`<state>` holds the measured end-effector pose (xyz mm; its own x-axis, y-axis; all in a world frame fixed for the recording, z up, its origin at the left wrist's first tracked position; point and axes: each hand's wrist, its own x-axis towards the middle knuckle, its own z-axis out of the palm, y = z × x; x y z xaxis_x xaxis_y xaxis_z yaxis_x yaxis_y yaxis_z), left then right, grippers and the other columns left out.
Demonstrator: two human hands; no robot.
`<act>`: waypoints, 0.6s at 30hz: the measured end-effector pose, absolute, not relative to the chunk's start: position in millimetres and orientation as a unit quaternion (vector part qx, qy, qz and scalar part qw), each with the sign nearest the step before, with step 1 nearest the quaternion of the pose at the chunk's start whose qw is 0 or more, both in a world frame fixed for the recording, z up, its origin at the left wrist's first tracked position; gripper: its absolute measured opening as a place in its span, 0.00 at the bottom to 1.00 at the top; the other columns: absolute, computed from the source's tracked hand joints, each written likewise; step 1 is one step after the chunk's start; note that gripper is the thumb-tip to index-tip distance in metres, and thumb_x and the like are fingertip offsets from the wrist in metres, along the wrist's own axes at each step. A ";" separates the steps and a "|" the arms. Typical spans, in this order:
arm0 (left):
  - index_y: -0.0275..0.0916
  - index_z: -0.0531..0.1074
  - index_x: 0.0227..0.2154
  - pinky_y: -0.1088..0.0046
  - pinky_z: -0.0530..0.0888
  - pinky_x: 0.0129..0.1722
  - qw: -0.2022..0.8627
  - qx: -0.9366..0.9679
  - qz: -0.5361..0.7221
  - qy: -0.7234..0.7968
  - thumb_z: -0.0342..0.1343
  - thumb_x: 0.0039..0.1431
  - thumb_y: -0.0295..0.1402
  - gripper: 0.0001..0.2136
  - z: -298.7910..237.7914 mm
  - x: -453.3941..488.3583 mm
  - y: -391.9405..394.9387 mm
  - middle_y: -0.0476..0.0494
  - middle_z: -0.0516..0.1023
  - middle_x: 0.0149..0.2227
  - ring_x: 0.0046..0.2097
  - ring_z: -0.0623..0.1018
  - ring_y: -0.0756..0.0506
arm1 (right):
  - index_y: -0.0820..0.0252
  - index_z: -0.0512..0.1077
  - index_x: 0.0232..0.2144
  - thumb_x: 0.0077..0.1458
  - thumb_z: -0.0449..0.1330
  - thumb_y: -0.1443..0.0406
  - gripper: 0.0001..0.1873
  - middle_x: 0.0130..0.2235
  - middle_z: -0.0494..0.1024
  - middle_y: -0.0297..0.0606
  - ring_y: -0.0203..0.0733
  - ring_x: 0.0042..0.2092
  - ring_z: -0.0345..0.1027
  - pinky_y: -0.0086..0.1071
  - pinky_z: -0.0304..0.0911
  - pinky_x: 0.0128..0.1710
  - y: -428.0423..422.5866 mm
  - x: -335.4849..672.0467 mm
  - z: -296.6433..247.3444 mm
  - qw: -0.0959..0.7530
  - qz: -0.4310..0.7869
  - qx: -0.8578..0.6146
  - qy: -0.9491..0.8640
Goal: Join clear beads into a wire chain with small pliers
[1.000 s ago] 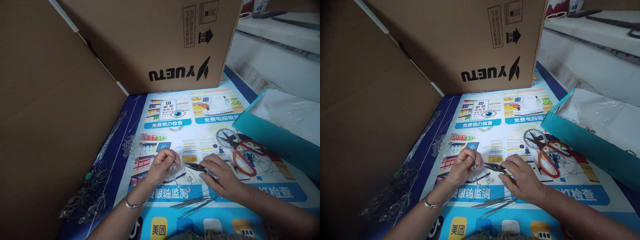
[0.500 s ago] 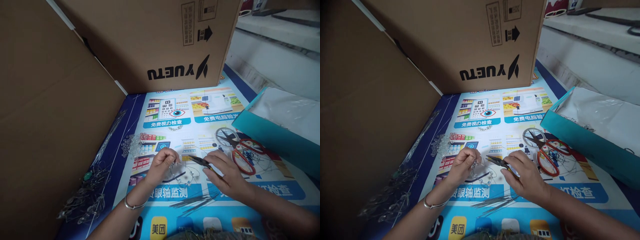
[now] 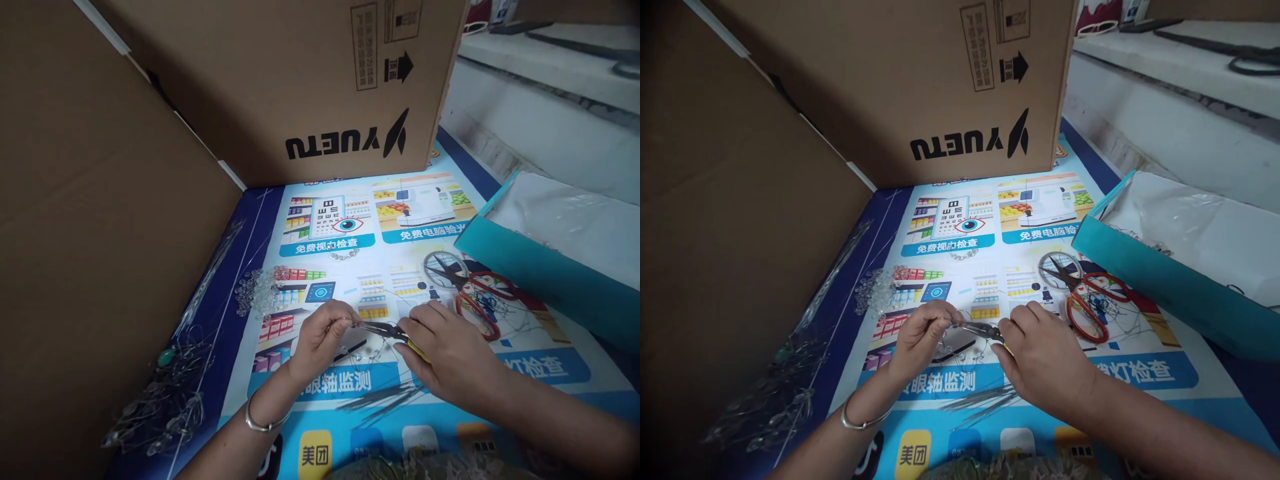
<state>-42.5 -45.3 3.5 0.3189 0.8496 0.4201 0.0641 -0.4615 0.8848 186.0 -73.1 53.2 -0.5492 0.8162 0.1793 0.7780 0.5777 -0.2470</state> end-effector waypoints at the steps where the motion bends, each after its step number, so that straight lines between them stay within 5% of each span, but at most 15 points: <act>1: 0.37 0.67 0.35 0.69 0.70 0.38 0.398 0.708 0.486 0.323 0.48 0.59 0.23 0.06 3.9 -42.7 -45.5 0.44 0.73 0.34 0.38 0.73 0.48 | 0.63 0.71 0.40 0.58 0.50 0.61 0.14 0.36 0.69 0.45 0.48 0.41 0.60 0.42 0.58 0.42 -73.6 185.9 54.2 0.143 0.066 -0.456 -0.876; 18: 0.37 0.67 0.36 0.69 0.71 0.38 0.353 0.740 0.478 0.315 0.48 0.59 0.22 0.07 6.3 -43.2 -48.6 0.43 0.73 0.34 0.39 0.73 0.48 | 0.65 0.71 0.39 0.59 0.49 0.61 0.15 0.34 0.69 0.46 0.48 0.41 0.61 0.41 0.58 0.42 -75.0 184.2 58.6 0.133 0.069 -0.459 -0.876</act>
